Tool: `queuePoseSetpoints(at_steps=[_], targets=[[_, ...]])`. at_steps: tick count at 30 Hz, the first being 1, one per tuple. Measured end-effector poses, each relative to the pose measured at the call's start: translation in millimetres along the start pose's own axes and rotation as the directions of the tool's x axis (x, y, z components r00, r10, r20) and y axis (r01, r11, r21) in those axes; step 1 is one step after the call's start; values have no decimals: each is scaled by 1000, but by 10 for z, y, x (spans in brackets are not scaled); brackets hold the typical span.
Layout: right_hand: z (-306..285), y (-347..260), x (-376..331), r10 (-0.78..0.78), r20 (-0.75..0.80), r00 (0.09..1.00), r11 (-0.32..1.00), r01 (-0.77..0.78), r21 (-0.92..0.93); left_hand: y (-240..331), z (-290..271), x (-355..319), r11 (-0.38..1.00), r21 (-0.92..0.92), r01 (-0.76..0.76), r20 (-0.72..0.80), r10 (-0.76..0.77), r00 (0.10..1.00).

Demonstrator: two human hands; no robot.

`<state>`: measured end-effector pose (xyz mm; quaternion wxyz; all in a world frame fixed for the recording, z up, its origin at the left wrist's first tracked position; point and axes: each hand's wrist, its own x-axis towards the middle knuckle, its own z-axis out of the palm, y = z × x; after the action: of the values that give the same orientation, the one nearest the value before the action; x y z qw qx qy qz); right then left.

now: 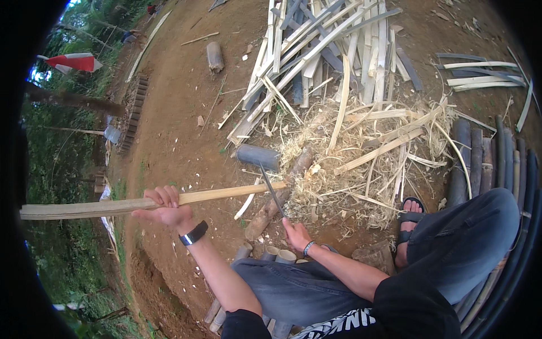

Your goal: The person thins a long bamboo strip by repeatedly drawing a machete along its length against a wooden log, removing shavings until the strip reaches a desired thickness.

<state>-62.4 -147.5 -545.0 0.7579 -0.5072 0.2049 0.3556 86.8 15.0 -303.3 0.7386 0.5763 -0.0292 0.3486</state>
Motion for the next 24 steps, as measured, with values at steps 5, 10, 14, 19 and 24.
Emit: queuePoseSetpoints(at_steps=[5, 10, 14, 19, 24], targets=[[240, -500, -181, -129, 185, 974, 987, 143, -68, 15, 124, -57, 998, 49, -27, 50, 24, 998], [-25, -138, 286, -104, -3, 995, 986, 103, -130, -7, 174, -42, 1000, 21, -11, 35, 10, 999], [-30, -86, 303, 118, -94, 989, 993, -120, -13, -10, 152, -46, 1000, 16, -21, 50, 20, 999], [75, -71, 262, -408, -78, 910, 890, 378, -256, -25, 170, -75, 1000, 25, -8, 49, 7, 999], [-294, -25, 532, -15, -188, 982, 995, -4, -104, 4, 100, -21, 1000, -16, -14, 43, 15, 999]])
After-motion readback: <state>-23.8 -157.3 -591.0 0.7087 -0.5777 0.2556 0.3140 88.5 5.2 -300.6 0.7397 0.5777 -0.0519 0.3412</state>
